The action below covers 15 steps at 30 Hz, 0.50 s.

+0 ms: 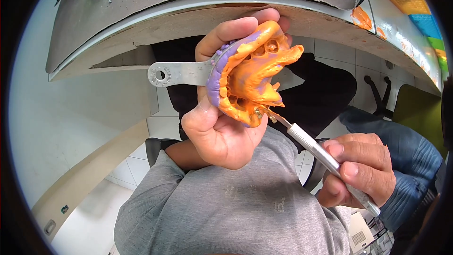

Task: Trimming or cleaning up excess material from a dental impression tray using a small knife.

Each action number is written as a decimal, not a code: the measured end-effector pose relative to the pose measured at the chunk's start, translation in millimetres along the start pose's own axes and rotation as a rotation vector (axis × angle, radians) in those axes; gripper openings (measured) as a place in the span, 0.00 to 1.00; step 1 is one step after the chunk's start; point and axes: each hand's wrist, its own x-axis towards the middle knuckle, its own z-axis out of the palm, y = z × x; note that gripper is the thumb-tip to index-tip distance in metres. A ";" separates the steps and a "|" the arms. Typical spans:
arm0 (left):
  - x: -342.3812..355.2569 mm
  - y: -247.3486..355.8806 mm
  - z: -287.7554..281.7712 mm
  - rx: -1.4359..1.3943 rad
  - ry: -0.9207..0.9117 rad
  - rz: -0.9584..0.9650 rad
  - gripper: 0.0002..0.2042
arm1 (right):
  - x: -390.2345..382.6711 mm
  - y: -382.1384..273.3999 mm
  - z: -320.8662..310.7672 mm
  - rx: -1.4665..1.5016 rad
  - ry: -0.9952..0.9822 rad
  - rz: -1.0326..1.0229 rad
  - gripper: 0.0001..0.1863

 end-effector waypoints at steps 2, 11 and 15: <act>-0.3 0.2 -0.5 -0.002 0.006 0.006 0.34 | -0.2 1.7 -0.5 0.013 -0.003 0.001 0.18; -0.3 1.9 -1.9 -0.007 -0.001 0.002 0.34 | -5.5 9.6 0.4 0.080 0.003 -0.029 0.19; 0.9 1.0 0.0 -0.024 -0.015 -0.020 0.34 | -5.1 9.7 0.1 0.079 0.007 -0.012 0.19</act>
